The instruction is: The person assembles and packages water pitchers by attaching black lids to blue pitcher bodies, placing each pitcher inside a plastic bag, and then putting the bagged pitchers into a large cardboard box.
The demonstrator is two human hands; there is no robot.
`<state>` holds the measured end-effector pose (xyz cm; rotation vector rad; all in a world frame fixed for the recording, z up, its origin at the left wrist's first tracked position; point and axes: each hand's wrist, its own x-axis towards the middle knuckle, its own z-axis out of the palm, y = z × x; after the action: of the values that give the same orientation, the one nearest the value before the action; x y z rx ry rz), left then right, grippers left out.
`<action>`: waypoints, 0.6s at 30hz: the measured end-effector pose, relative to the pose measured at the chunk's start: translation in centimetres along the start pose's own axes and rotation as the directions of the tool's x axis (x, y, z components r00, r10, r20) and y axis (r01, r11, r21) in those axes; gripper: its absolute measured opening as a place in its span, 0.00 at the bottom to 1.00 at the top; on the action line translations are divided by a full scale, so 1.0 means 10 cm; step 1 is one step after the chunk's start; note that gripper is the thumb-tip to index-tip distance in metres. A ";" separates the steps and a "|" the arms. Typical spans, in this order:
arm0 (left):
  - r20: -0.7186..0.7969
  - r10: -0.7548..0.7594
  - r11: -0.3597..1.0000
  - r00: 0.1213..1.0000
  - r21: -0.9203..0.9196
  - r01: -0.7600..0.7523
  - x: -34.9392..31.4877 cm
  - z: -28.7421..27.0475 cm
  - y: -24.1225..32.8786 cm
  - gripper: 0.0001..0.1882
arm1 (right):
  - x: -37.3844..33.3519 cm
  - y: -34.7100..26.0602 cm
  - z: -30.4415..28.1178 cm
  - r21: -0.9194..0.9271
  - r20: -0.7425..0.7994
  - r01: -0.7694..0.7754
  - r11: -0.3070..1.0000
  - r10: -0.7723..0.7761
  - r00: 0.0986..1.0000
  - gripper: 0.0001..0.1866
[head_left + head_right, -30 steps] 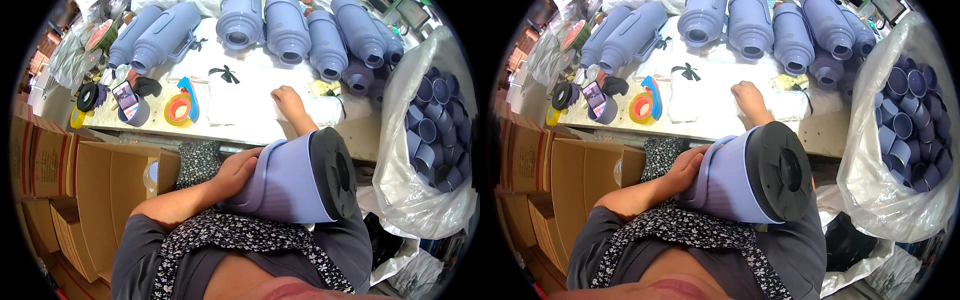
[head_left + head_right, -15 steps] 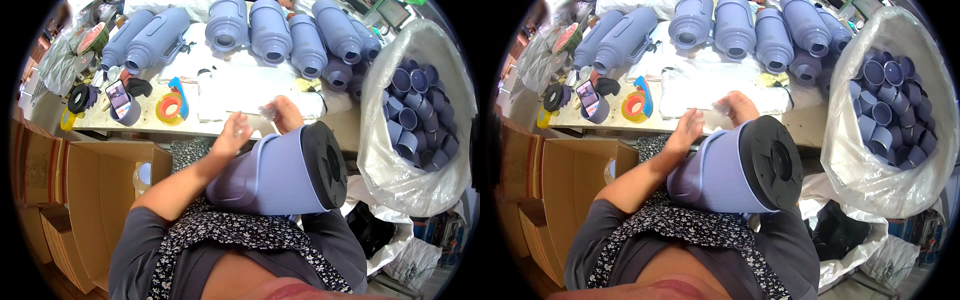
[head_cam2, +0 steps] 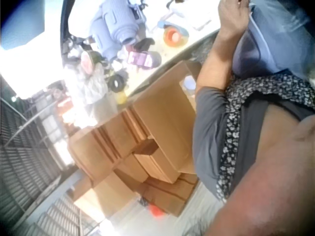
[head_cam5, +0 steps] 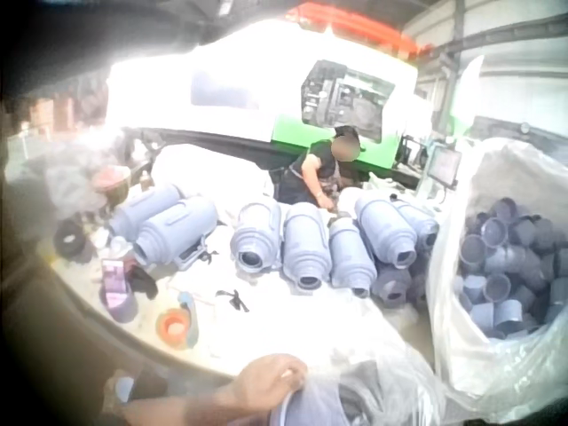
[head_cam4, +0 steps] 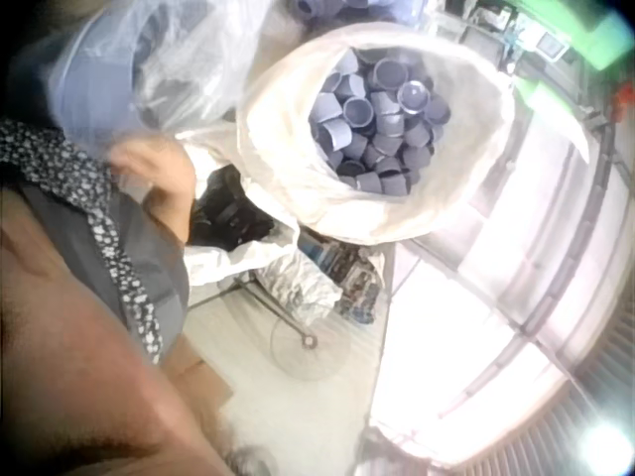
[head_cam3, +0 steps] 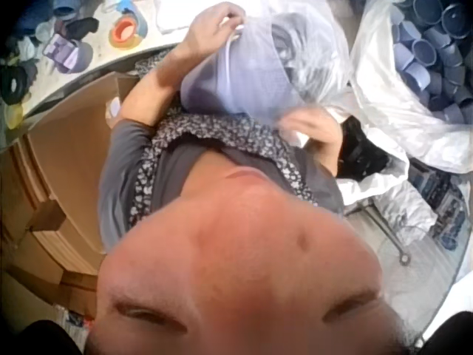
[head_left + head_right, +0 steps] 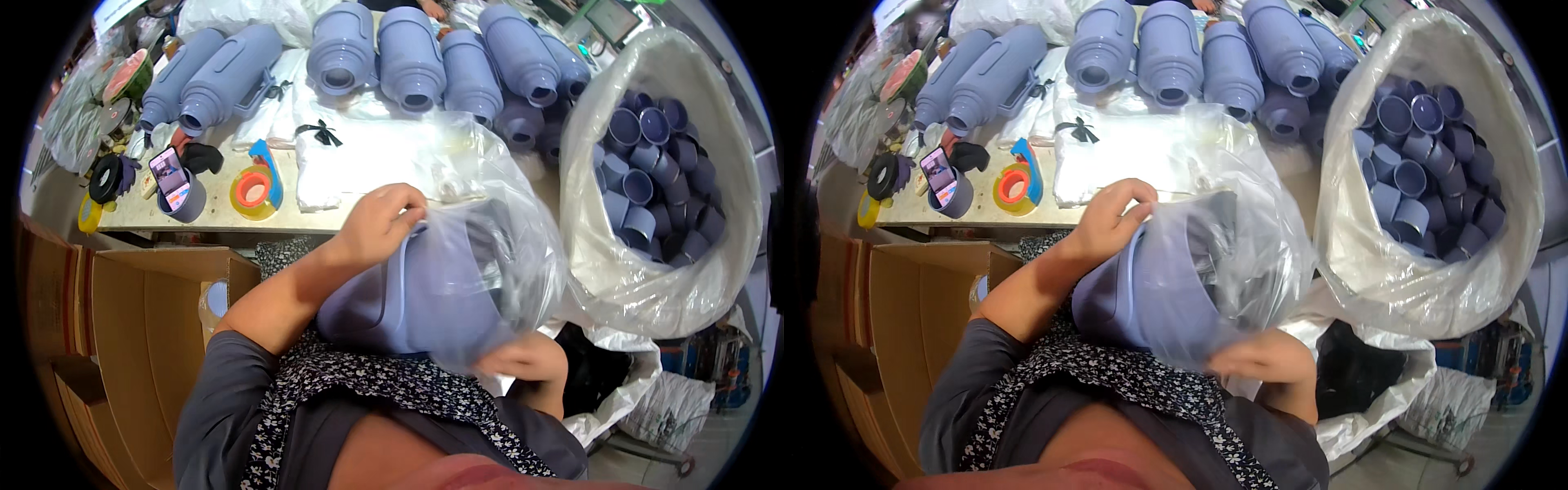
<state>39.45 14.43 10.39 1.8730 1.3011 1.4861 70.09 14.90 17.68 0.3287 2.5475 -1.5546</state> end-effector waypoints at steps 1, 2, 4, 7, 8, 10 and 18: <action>-0.053 0.037 0.993 0.998 0.115 -0.031 -0.07 -0.01 -0.04 0.04 | 0.03 0.07 0.13 0.187 -0.279 0.024 0.982 0.029 0.960 0.12; -0.101 0.085 0.972 0.991 0.227 -0.060 -0.15 -0.05 -0.08 0.04 | 0.05 0.19 0.28 0.347 -0.531 0.096 0.933 0.111 0.840 0.10; -0.102 0.177 0.904 0.979 0.409 -0.121 -0.38 -0.15 -0.25 0.04 | 0.20 0.40 0.53 0.380 -0.884 0.322 0.867 0.238 0.402 0.11; 0.142 -0.104 0.769 0.984 0.640 -0.011 -1.16 -0.34 -0.53 0.05 | 0.47 0.79 1.11 0.486 -0.861 0.247 0.838 0.410 0.301 0.22; 0.201 -0.250 0.819 0.947 0.565 0.096 -1.30 -0.42 -0.42 0.05 | 0.57 0.99 1.40 0.457 -0.840 0.159 0.875 0.366 0.401 0.22; 0.303 -0.393 0.802 0.868 0.575 0.163 -1.61 -0.54 -0.30 0.06 | 0.73 0.86 1.56 0.338 -0.445 -0.445 0.829 0.557 0.701 0.19; -0.028 -0.072 0.868 0.997 0.490 0.077 -1.46 -0.17 0.18 0.29 | 1.53 0.71 1.42 0.133 0.051 -0.397 0.908 0.393 0.918 0.12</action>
<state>38.71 0.75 4.76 2.0808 1.8721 1.1958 57.19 7.17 1.55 0.7847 2.1755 -1.5626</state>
